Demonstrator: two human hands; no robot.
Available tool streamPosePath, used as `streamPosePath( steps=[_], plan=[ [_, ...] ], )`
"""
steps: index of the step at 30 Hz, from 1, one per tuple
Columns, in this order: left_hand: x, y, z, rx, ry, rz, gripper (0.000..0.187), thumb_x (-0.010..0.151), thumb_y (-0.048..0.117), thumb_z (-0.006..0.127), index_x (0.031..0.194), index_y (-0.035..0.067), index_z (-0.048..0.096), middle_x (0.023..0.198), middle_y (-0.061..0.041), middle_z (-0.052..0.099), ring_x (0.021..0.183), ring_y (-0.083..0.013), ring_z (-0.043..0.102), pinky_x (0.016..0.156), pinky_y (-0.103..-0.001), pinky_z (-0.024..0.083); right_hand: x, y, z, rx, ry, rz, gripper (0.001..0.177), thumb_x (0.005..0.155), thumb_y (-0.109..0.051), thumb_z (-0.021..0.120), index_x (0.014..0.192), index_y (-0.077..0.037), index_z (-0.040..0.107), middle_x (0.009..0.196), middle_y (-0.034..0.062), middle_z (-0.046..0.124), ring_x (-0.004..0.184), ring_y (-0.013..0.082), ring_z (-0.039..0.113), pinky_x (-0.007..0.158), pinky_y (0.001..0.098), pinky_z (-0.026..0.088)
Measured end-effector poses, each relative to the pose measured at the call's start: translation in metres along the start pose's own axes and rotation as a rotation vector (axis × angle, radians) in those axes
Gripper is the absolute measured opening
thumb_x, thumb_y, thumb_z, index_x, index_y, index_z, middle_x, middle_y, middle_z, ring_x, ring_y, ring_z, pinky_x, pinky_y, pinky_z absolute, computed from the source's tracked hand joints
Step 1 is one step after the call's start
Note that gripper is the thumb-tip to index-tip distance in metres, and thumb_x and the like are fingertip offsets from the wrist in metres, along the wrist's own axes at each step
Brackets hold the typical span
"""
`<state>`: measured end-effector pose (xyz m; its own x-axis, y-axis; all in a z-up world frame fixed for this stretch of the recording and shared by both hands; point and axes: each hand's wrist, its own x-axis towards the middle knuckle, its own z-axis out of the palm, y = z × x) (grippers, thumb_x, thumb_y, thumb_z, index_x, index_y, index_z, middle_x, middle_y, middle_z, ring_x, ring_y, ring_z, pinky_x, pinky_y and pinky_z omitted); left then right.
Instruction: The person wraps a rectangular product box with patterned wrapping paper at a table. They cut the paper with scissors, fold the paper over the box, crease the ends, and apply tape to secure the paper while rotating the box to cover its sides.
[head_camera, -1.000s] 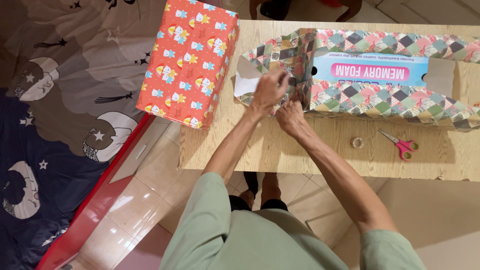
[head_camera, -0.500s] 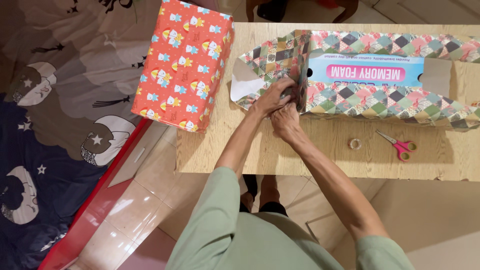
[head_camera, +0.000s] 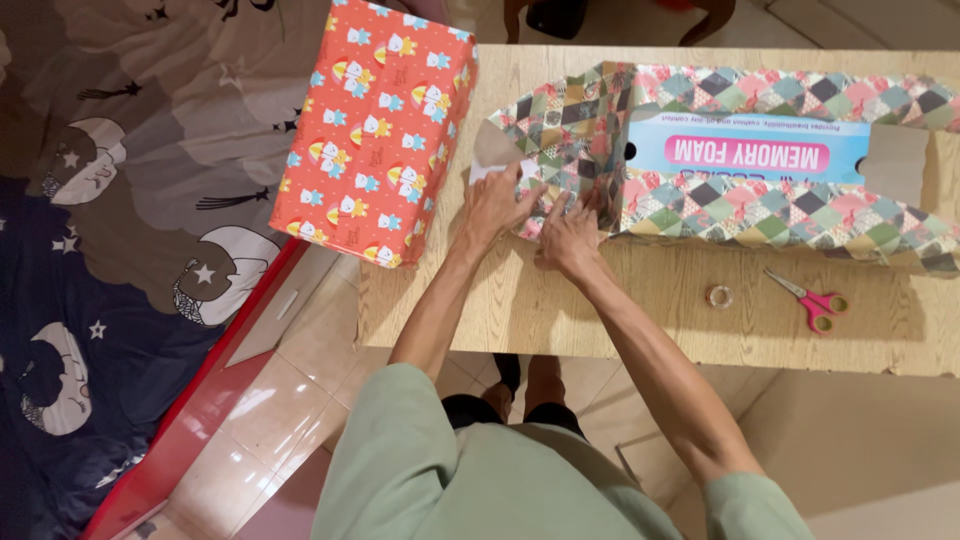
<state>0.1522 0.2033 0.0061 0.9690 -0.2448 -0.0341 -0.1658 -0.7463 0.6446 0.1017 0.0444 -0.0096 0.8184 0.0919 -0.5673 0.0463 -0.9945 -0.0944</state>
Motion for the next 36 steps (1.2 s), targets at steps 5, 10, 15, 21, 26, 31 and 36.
streamPosePath(
  steps=[5, 10, 15, 21, 26, 31, 36],
  plan=[
    [0.007, -0.026, 0.015, -0.016, 0.001, 0.005, 0.061, 0.078, 0.060, 0.075, 0.099, 0.003, 0.072, 0.090, -0.020, 0.076, 0.086, -0.0407, 0.073, 0.071, -0.056, 0.054, 0.009, -0.006, -0.001, 0.190, -0.033, 0.058, 0.156, 0.063, -0.073, 0.084, 0.150, 0.022, -0.005, 0.149, 0.0514, 0.022, 0.145, 0.0590, 0.024, 0.120, 0.0622, 0.016],
    [0.025, -0.037, 0.028, 0.071, -0.040, -0.020, 0.061, 0.086, 0.066, 0.072, 0.099, 0.007, 0.074, 0.097, -0.022, 0.075, 0.094, -0.0412, 0.073, 0.081, -0.056, 0.054, 0.003, -0.011, 0.003, 0.097, 0.075, 0.080, 0.167, 0.056, -0.083, 0.079, 0.153, 0.024, -0.005, 0.150, 0.0516, 0.029, 0.148, 0.0574, 0.030, 0.123, 0.0630, 0.022],
    [0.023, -0.035, 0.010, 0.008, -0.074, 0.044, 0.071, 0.079, 0.064, 0.077, 0.111, 0.003, 0.064, 0.091, -0.025, 0.073, 0.090, -0.0470, 0.069, 0.084, -0.064, 0.046, 0.003, -0.010, -0.008, 0.069, 0.077, 0.046, 0.170, 0.055, -0.088, 0.078, 0.146, 0.023, -0.011, 0.149, 0.0523, 0.023, 0.145, 0.0587, 0.023, 0.118, 0.0620, 0.018],
    [0.013, -0.036, 0.012, -0.038, -0.059, 0.059, 0.066, 0.077, 0.060, 0.077, 0.115, 0.008, 0.065, 0.098, -0.019, 0.075, 0.097, -0.0428, 0.071, 0.086, -0.057, 0.052, 0.026, 0.018, -0.017, 0.521, -0.136, 0.050, 0.132, 0.087, -0.081, 0.045, 0.154, 0.017, -0.013, 0.153, 0.0469, 0.025, 0.144, 0.0574, 0.030, 0.125, 0.0556, 0.020],
    [0.018, -0.033, 0.019, 0.012, -0.025, 0.003, 0.065, 0.072, 0.057, 0.084, 0.109, 0.007, 0.066, 0.095, -0.017, 0.076, 0.095, -0.0425, 0.071, 0.086, -0.060, 0.049, 0.036, 0.012, 0.002, 0.480, 0.078, 0.121, 0.099, 0.099, -0.052, 0.043, 0.155, 0.014, -0.005, 0.151, 0.0508, 0.020, 0.140, 0.0605, 0.032, 0.119, 0.0578, 0.025],
    [0.017, -0.020, 0.005, 0.009, -0.057, -0.036, 0.065, 0.072, 0.057, 0.086, 0.106, 0.006, 0.066, 0.096, -0.019, 0.075, 0.096, -0.0428, 0.070, 0.088, -0.060, 0.049, 0.037, 0.024, 0.002, 0.311, -0.015, 0.142, 0.080, 0.093, -0.011, 0.049, 0.159, 0.018, 0.015, 0.120, 0.0437, 0.063, 0.109, 0.0521, 0.070, 0.093, 0.0526, 0.061],
    [-0.011, 0.003, -0.008, 0.095, 0.299, 0.146, 0.038, 0.084, 0.037, 0.083, 0.103, 0.008, 0.066, 0.098, -0.017, 0.072, 0.096, -0.0357, 0.070, 0.085, -0.051, 0.052, 0.065, 0.062, 0.002, 0.300, 0.164, 0.008, 0.027, 0.093, -0.009, 0.051, 0.109, 0.003, 0.068, 0.112, 0.0330, 0.069, 0.105, 0.0469, 0.067, 0.091, 0.0499, 0.056]
  ],
)
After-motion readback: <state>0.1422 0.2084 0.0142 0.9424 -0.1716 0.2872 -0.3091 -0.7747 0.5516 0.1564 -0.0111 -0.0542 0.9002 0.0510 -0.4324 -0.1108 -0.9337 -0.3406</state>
